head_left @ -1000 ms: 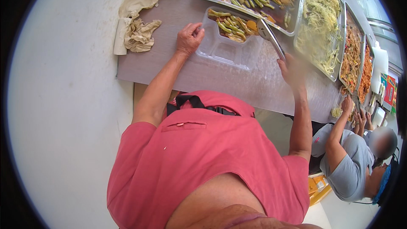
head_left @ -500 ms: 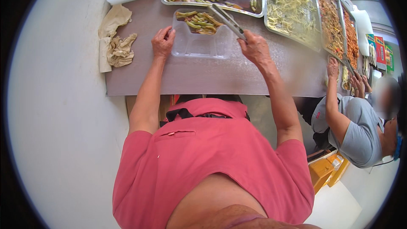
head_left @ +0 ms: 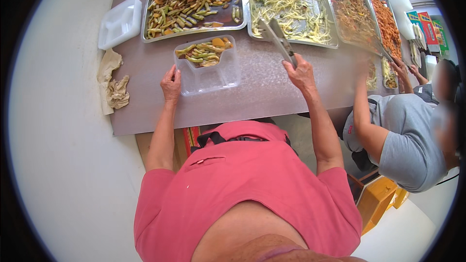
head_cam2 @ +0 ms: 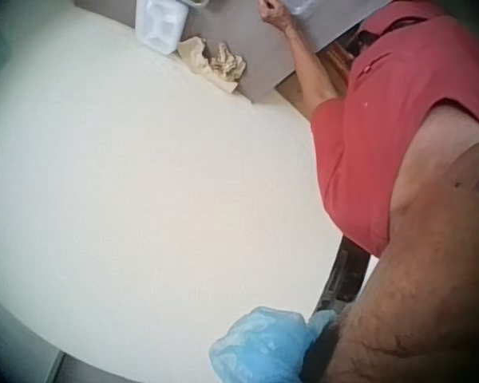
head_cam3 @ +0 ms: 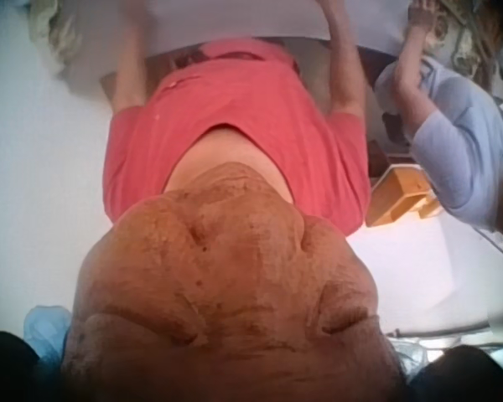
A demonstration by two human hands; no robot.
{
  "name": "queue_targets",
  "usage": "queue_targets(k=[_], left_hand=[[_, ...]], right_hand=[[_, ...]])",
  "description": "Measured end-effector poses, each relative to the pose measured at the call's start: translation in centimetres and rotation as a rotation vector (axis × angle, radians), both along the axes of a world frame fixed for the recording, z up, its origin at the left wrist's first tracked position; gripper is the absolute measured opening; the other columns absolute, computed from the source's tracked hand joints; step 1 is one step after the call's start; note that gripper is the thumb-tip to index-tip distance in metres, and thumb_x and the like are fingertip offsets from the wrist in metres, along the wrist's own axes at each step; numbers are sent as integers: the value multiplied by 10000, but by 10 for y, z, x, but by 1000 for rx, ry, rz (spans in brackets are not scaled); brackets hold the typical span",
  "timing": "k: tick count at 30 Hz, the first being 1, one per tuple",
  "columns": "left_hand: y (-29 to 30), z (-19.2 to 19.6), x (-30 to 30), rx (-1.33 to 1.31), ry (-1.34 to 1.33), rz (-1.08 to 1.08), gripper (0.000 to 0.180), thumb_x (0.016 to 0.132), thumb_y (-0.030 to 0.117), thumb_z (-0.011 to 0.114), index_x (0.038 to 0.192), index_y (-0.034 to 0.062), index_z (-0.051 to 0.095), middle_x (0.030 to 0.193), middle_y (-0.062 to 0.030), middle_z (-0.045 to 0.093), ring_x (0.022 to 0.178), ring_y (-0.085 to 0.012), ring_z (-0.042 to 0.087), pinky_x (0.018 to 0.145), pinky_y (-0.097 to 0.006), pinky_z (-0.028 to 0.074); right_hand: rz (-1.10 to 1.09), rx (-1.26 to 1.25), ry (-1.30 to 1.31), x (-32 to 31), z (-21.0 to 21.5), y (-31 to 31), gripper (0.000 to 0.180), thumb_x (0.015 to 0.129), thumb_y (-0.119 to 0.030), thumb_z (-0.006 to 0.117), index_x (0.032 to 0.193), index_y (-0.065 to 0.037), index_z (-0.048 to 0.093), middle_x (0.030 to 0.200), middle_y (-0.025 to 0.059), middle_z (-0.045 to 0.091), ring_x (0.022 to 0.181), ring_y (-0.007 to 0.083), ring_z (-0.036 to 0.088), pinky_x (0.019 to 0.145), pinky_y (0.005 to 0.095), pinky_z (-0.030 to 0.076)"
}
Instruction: The person uses tongs to transfer cooked vegetables and shredded cabbage from metal trays into clear plastic containers. The person repeatedly fills containers and sets them aside on the counter.
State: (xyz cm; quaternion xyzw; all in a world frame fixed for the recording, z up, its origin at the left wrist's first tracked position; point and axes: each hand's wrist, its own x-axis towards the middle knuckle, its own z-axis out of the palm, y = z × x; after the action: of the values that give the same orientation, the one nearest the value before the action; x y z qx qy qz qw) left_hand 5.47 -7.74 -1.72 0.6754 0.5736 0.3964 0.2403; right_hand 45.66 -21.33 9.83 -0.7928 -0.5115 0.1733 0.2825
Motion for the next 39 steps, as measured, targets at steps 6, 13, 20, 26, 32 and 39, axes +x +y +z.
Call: queue_targets(k=[6, 13, 20, 26, 32, 39], left_hand=[[-47, -4, 90, -34, -134, 140, 288, 860, 165, 633, 1099, 5, 654, 746, -57, 616, 617, -111, 538, 594, -268, 469], [-44, -18, 84, 29, -198, 297, 261, 859, 176, 629, 1064, 19, 668, 792, -60, 631, 656, -117, 565, 606, -265, 479], [-42, -30, 58, 94, -120, 303, 241, 839, 159, 647, 1044, 34, 677, 791, -53, 625, 639, -114, 550, 585, -259, 473], [-42, -26, 57, 216, -61, 273, 227, 817, 149, 668, 1015, 38, 681, 744, -47, 596, 597, -115, 519, 549, -254, 450], [-42, -25, 49, 167, -35, 278, 225, 802, 143, 687, 1004, 45, 683, 726, -37, 584, 577, -109, 510, 541, -257, 451], [-47, -27, 51, 124, -86, 271, 231, 782, 131, 707, 997, 50, 682, 719, -25, 583, 576, -99, 508, 541, -246, 454]], right_hand=[[-428, -167, -83, 142, -23, -8, 439, 813, -389, 632, 918, 37, 638, 826, 285, 640, 805, 430, 634, 726, 463, 498], [-365, -228, 256, 148, -21, 54, 541, 782, -438, 627, 881, 94, 637, 791, 241, 655, 766, 345, 661, 437, 442, 482], [-111, -237, -158, 81, -34, 144, 557, 798, -445, 620, 1038, 58, 605, 1000, 269, 645, 973, 398, 628, 833, 446, 503], [-31, -127, -400, 82, -67, 166, 332, 834, -275, 559, 989, 19, 563, 958, 223, 659, 876, 396, 660, 775, 469, 526], [142, -96, -470, 95, -61, 145, 217, 836, -188, 522, 910, 0, 602, 909, 223, 662, 836, 406, 660, 745, 476, 526], [349, -238, -365, 107, 3, 81, 354, 803, -310, 648, 947, 10, 604, 923, 244, 653, 886, 388, 637, 778, 460, 499]])
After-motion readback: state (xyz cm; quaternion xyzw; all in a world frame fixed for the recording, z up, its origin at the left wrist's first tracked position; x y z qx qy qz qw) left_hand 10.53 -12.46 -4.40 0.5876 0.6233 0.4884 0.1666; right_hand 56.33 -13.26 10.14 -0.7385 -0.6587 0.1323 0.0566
